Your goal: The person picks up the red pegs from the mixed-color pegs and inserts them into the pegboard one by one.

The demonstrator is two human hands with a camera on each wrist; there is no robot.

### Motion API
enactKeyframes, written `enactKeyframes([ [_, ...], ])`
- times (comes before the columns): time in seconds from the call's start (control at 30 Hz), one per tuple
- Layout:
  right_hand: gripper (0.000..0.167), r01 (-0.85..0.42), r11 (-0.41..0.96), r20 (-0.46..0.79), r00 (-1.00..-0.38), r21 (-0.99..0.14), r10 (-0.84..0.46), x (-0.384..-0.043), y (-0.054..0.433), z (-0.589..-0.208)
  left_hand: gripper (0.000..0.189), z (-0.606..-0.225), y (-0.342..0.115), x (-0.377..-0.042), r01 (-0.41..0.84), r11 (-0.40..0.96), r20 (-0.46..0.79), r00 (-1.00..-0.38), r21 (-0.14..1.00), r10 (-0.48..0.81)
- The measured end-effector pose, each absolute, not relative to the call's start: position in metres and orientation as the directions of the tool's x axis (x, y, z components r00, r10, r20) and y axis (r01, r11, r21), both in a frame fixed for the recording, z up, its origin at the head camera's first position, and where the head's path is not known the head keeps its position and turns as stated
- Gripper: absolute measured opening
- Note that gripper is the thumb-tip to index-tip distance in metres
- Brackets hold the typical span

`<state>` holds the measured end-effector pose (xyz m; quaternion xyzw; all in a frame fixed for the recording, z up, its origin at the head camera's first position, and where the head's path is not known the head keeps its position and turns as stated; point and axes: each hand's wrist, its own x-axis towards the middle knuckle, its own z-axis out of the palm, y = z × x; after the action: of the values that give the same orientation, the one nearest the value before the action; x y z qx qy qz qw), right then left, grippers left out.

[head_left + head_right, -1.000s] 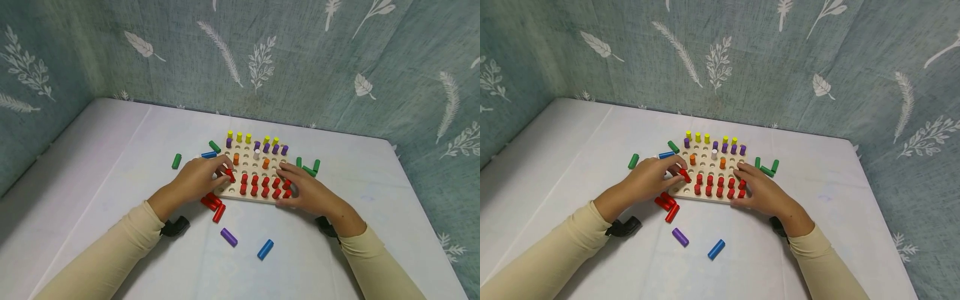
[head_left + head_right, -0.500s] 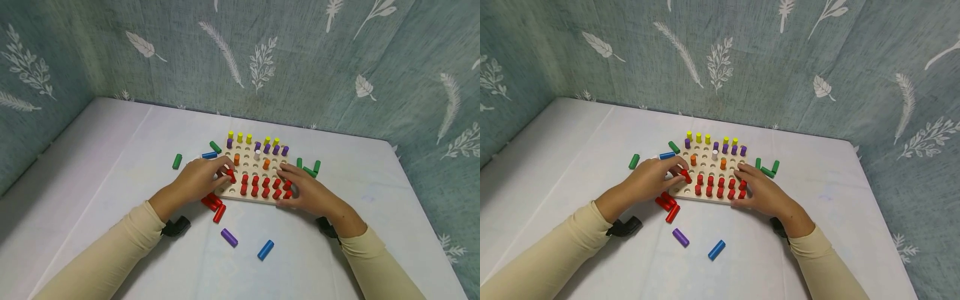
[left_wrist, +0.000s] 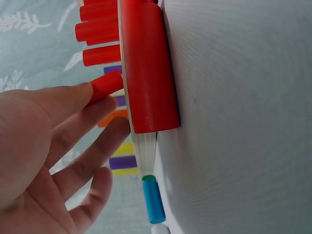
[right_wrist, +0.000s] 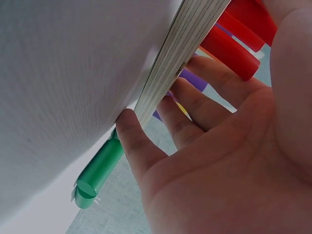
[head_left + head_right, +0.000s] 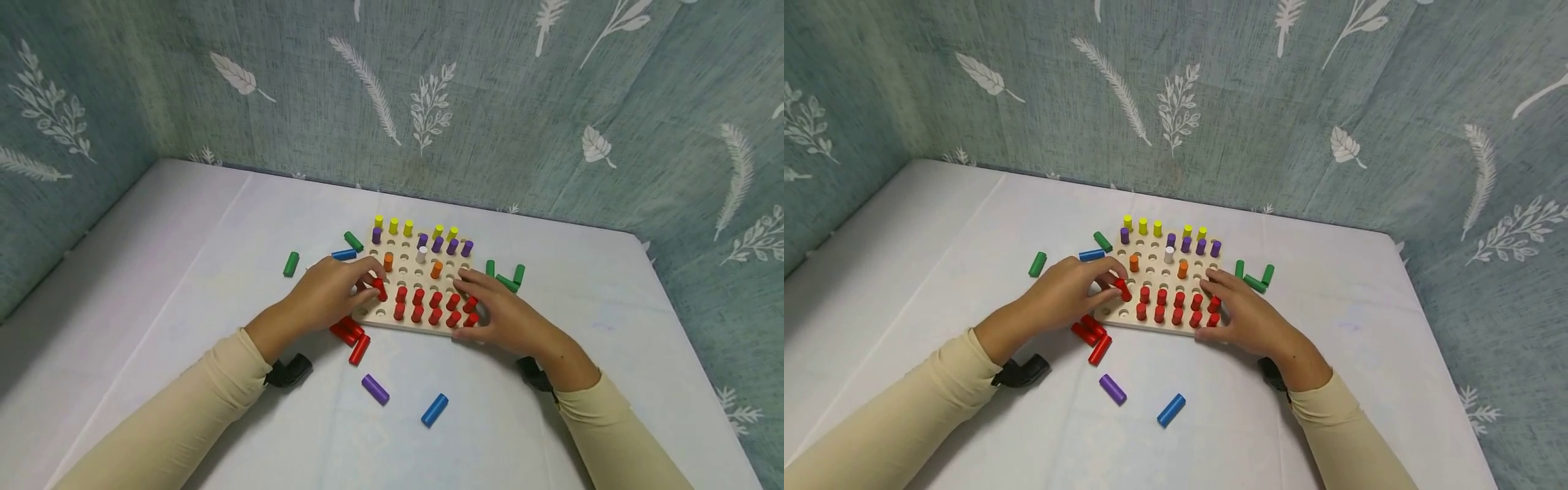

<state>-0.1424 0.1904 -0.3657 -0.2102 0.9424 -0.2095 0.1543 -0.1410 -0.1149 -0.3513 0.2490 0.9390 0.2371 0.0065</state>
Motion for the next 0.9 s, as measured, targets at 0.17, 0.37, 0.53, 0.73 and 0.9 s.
enactKeyframes([
  [0.17,0.093,-0.338,0.829,-0.193,-0.868,-0.447,-0.458,-0.1427,0.1909,-0.3658,0.03,-0.3503,-0.1137,-0.141,0.444,0.775,0.081,-0.884,0.449,0.46],
  [0.37,0.093,-0.324,0.83,-0.217,-0.864,-0.453,-0.455,-0.1423,0.1913,-0.3674,0.032,-0.3493,-0.1115,-0.14,0.419,0.787,0.034,-0.89,0.452,0.455],
  [0.53,0.093,-0.337,0.829,-0.195,-0.868,-0.446,-0.457,-0.1429,0.1909,-0.3673,0.032,-0.3495,-0.1113,-0.1409,0.412,0.793,0.035,-0.895,0.45,0.445],
  [0.73,0.093,-0.335,0.824,-0.209,-0.86,-0.456,-0.466,-0.1424,0.1908,-0.3692,0.029,-0.3529,-0.1121,-0.1403,0.402,0.792,0.009,-0.894,0.459,0.449],
  [0.9,0.092,-0.343,0.826,-0.197,-0.863,-0.448,-0.465,-0.1425,0.191,-0.3697,0.03,-0.3538,-0.1124,-0.1407,0.422,0.792,0.03,-0.889,0.442,0.457],
])
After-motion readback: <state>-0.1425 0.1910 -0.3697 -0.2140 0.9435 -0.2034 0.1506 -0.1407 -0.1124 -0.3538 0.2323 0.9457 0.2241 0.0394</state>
